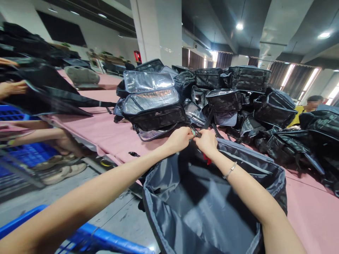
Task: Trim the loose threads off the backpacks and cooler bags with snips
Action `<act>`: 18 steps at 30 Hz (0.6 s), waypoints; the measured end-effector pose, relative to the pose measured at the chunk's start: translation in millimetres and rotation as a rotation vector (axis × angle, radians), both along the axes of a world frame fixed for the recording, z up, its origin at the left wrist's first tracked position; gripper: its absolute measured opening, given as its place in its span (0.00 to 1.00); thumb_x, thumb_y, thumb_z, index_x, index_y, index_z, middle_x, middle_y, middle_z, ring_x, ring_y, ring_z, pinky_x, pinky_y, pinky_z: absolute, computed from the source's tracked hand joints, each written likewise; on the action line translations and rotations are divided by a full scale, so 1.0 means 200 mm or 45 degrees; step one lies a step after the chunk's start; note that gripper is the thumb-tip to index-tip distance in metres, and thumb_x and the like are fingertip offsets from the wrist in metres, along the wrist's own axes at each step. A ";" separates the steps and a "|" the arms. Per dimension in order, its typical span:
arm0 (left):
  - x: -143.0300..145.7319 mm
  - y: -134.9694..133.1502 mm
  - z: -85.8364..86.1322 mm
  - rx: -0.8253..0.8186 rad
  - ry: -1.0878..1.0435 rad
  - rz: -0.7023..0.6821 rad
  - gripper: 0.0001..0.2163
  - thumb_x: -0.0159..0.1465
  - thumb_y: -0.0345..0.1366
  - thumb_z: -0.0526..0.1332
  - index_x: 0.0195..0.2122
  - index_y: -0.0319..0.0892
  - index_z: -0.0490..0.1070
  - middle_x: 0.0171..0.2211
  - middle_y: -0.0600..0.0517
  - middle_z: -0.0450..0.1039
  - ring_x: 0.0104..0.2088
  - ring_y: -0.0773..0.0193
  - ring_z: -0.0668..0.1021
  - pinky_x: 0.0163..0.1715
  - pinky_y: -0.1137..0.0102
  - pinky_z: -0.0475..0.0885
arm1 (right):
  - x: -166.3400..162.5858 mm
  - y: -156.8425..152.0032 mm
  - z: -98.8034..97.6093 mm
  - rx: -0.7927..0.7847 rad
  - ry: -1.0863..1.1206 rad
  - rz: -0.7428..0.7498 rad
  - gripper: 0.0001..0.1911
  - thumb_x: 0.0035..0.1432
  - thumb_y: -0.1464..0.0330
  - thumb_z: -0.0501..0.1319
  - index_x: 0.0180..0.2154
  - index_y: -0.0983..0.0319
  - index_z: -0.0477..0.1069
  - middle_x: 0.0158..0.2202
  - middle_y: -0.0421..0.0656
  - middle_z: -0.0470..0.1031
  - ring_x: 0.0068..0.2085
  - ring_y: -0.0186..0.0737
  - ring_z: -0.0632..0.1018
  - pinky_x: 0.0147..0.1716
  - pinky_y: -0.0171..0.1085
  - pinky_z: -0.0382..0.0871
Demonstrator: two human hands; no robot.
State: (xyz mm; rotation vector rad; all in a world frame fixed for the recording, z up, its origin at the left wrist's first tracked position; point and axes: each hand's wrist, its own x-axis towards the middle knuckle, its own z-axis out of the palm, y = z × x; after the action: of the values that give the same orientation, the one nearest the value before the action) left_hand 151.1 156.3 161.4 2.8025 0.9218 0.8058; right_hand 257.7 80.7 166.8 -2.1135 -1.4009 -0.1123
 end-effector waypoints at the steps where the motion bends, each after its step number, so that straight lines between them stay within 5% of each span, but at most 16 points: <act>1: 0.00 0.01 0.01 -0.068 0.011 -0.009 0.07 0.60 0.30 0.53 0.31 0.35 0.69 0.31 0.45 0.72 0.34 0.58 0.74 0.31 0.70 0.65 | 0.00 0.00 0.00 -0.007 0.000 0.000 0.12 0.48 0.63 0.61 0.37 0.57 0.75 0.37 0.44 0.77 0.41 0.43 0.75 0.38 0.37 0.66; 11: 0.00 0.07 0.07 -0.233 0.044 -0.093 0.08 0.58 0.34 0.56 0.27 0.37 0.71 0.28 0.50 0.74 0.30 0.64 0.74 0.27 0.74 0.63 | 0.04 0.01 0.00 -0.105 -0.057 0.078 0.10 0.50 0.64 0.59 0.34 0.59 0.74 0.35 0.43 0.77 0.38 0.41 0.75 0.36 0.35 0.65; 18: -0.10 0.05 0.01 0.163 -0.172 -0.259 0.07 0.59 0.31 0.55 0.29 0.40 0.72 0.33 0.50 0.74 0.36 0.63 0.74 0.38 0.71 0.67 | 0.07 0.02 0.00 -0.034 -0.012 0.067 0.10 0.51 0.65 0.58 0.36 0.59 0.75 0.36 0.43 0.77 0.40 0.42 0.75 0.39 0.35 0.64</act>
State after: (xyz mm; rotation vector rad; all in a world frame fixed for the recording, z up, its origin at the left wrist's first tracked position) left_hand 131.0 166.5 163.9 2.8444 0.5728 1.0401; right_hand 270.8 84.3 165.8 -2.0987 -1.4699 -0.0829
